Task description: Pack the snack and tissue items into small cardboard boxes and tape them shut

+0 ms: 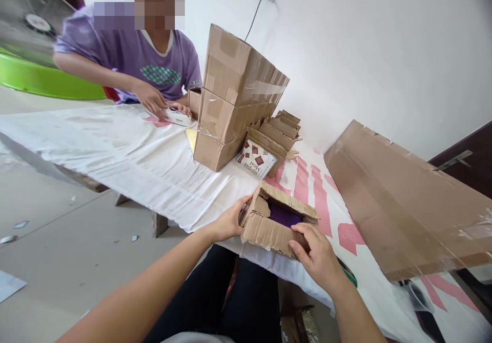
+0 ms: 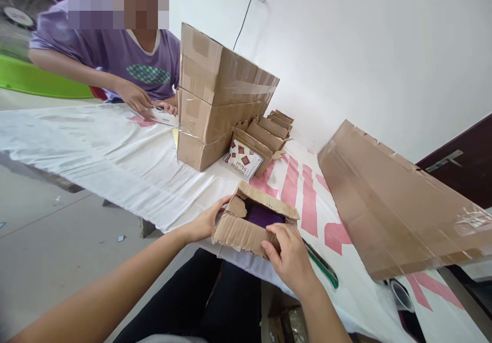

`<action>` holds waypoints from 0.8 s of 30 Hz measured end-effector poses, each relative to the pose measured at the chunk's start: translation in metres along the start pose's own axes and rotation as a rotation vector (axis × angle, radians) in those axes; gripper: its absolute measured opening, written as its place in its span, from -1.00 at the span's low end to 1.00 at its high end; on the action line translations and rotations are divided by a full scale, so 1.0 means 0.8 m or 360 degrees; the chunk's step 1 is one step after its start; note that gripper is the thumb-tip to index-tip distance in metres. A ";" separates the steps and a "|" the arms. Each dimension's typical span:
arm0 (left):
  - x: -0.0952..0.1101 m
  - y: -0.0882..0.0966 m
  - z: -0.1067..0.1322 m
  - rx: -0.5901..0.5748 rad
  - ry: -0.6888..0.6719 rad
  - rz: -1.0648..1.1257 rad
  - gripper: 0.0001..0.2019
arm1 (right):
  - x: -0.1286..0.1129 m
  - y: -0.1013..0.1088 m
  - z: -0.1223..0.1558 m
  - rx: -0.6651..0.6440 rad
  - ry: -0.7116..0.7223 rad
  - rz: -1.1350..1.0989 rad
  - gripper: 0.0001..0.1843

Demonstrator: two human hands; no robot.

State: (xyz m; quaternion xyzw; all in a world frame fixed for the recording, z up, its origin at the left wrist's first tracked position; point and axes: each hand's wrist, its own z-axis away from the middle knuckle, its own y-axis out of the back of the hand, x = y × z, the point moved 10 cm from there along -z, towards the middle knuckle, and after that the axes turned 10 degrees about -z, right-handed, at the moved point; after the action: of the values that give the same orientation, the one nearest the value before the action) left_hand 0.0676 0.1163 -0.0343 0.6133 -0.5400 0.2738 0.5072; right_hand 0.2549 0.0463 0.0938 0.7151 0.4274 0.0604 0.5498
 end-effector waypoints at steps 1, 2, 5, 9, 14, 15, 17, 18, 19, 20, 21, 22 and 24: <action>0.000 -0.001 0.000 -0.0001 -0.0008 0.0005 0.01 | -0.004 -0.002 -0.004 -0.0004 0.0019 -0.0001 -0.74; 0.000 -0.001 0.000 -0.0003 -0.0013 0.0005 0.01 | -0.009 -0.003 -0.006 0.0008 0.0042 -0.0010 -0.74; 0.001 -0.001 0.000 0.0005 -0.0028 -0.0025 0.00 | -0.020 -0.010 -0.010 0.0046 0.0082 -0.0048 -0.74; 0.002 0.001 0.000 0.0028 -0.0038 -0.0036 0.02 | -0.012 -0.025 -0.015 -0.0075 -0.0087 -0.0034 -0.63; 0.001 0.000 0.000 -0.0001 -0.0002 -0.0057 0.01 | -0.007 -0.043 -0.030 -0.0469 -0.0278 0.0136 -0.51; 0.001 0.000 0.000 -0.0003 -0.0001 -0.0058 0.01 | -0.009 -0.045 -0.034 -0.0540 -0.0252 0.0204 -0.50; 0.001 0.001 0.000 -0.0002 -0.0003 -0.0052 0.02 | -0.015 -0.047 -0.042 -0.0610 -0.0138 0.0378 -0.47; 0.001 0.001 0.000 0.0000 -0.0005 -0.0045 0.02 | -0.016 -0.044 -0.045 -0.0600 -0.0072 0.0472 -0.44; 0.001 0.001 0.000 0.0002 -0.0009 -0.0036 0.02 | -0.017 -0.040 -0.048 -0.0563 -0.0018 0.0563 -0.41; 0.002 0.001 0.000 0.0002 -0.0014 -0.0027 0.01 | -0.015 -0.033 -0.049 -0.0515 0.0014 0.0642 -0.38; 0.002 0.000 0.000 -0.0002 -0.0019 -0.0021 0.01 | -0.011 -0.026 -0.050 -0.0461 0.0026 0.0708 -0.37; 0.001 0.000 0.000 -0.0001 -0.0020 -0.0024 0.01 | -0.005 -0.017 -0.050 -0.0404 0.0019 0.0766 -0.37; 0.000 0.001 0.000 0.0008 -0.0011 -0.0053 0.00 | 0.011 0.001 -0.049 -0.0308 -0.0048 0.0857 -0.42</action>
State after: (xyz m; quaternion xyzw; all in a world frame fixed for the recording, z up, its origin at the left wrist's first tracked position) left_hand 0.0668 0.1163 -0.0338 0.6243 -0.5308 0.2646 0.5084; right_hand 0.2394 0.0813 0.1065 0.7480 0.2062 0.2340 0.5859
